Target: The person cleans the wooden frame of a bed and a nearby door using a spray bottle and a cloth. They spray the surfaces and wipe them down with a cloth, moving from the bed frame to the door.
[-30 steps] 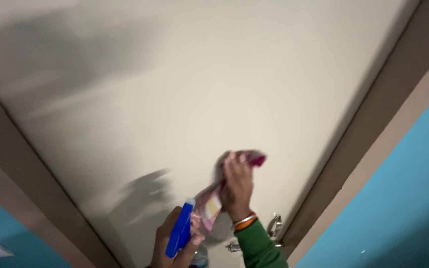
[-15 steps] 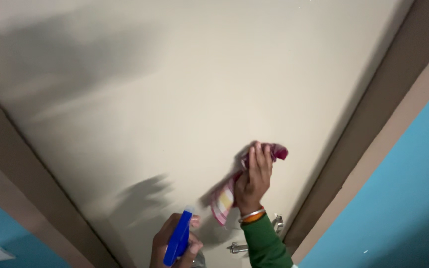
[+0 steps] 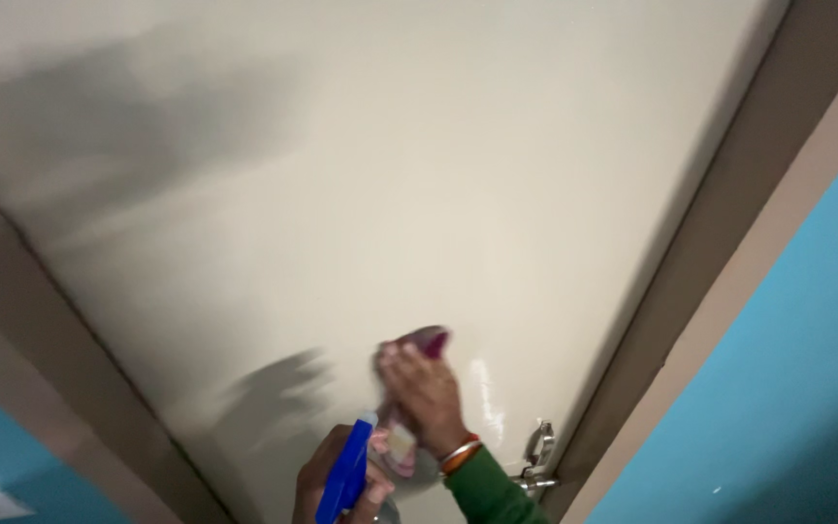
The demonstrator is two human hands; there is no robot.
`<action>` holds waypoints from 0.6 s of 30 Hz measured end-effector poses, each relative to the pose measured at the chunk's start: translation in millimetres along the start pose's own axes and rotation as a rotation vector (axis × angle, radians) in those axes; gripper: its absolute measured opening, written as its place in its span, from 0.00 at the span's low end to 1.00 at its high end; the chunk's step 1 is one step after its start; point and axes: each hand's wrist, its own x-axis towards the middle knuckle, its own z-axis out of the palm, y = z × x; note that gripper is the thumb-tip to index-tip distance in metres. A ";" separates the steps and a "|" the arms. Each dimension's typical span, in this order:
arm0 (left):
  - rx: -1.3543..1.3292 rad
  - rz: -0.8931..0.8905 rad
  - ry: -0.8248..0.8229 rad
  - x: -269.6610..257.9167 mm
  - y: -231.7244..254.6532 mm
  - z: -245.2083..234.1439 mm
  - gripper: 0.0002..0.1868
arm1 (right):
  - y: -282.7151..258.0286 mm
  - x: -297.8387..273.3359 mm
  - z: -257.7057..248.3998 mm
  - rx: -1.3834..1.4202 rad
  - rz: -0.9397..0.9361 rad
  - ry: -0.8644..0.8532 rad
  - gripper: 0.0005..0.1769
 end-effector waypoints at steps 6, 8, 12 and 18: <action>0.097 0.325 0.033 -2.9 9.8 -2.1 0.18 | 49.7 30.8 -41.8 -0.167 0.227 0.317 0.27; 0.027 0.153 0.044 -5.0 9.2 -0.2 0.21 | 50.6 59.3 -63.9 -0.184 0.302 0.351 0.30; 0.080 0.252 0.041 -1.2 4.3 4.9 0.22 | 26.0 95.2 -74.9 -0.125 0.311 0.398 0.34; -0.025 0.134 -0.016 3.2 5.4 26.3 0.27 | 3.5 64.8 -44.2 -0.033 0.071 0.212 0.41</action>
